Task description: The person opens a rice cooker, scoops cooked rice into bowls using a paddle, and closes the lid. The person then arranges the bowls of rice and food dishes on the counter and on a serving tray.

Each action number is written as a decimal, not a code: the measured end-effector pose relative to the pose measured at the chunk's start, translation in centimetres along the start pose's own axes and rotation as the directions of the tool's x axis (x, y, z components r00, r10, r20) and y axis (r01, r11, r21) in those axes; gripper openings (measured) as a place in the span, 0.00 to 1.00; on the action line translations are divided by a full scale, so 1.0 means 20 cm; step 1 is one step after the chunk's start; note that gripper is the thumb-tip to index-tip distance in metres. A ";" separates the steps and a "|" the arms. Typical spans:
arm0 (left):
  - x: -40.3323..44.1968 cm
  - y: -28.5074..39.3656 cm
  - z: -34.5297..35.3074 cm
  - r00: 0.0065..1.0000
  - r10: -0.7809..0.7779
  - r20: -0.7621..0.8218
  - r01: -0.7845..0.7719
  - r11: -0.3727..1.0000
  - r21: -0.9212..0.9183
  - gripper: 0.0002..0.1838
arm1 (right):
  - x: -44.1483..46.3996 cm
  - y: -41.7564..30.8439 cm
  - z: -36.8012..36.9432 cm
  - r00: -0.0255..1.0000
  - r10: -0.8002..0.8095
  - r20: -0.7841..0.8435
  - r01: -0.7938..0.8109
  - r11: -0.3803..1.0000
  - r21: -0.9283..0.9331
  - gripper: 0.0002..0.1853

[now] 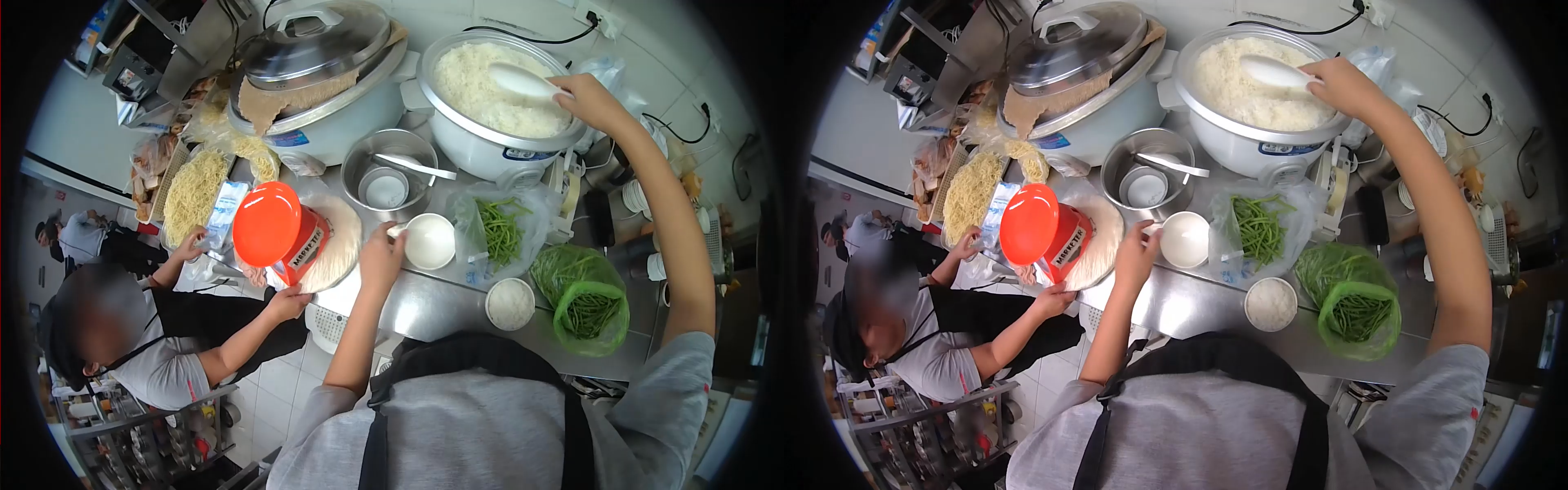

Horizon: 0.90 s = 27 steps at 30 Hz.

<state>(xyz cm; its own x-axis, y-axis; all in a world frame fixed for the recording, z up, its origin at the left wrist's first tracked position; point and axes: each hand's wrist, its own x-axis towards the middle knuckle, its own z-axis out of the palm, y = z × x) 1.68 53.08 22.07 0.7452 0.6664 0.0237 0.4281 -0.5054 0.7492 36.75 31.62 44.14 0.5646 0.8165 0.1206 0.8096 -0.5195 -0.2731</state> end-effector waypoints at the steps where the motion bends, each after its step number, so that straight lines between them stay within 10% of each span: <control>1: 0.04 0.01 0.04 0.999 0.036 0.034 -0.038 0.996 0.082 0.17 | -0.02 -0.13 -0.06 0.991 0.066 0.118 -0.065 0.998 -0.009 0.17; 12: 0.16 0.05 0.01 0.975 0.097 0.199 -0.154 0.944 0.292 0.12 | 0.09 0.15 0.19 0.998 0.058 0.032 -0.050 0.976 -0.213 0.14; 19: 0.18 0.26 -0.35 0.988 0.108 0.114 -0.074 0.960 -0.269 0.12 | 0.19 0.24 0.13 0.983 0.148 -0.109 -0.181 0.886 -0.426 0.16; 22: 0.32 0.37 -0.40 0.987 0.135 0.089 -0.055 0.798 -0.599 0.18 | 0.16 0.02 0.05 0.968 0.229 -0.105 -0.252 0.873 -0.417 0.16; 24: 0.46 0.54 -0.39 0.963 0.001 0.269 0.230 0.513 -0.827 0.22 | 0.15 -0.10 0.03 0.971 0.224 -0.081 -0.237 0.873 -0.427 0.17; 27: 0.74 0.76 -0.31 0.893 0.216 0.395 0.356 0.199 -0.913 0.27 | 0.15 -0.15 0.03 0.978 0.203 0.053 -0.136 0.807 -0.575 0.18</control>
<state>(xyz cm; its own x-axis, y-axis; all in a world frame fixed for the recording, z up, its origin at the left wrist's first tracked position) 16.07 58.67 37.79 0.9599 0.2691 -0.0781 -0.1166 0.6372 0.7618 35.93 35.64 44.74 0.7080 0.7061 0.0117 0.6684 -0.6754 0.3117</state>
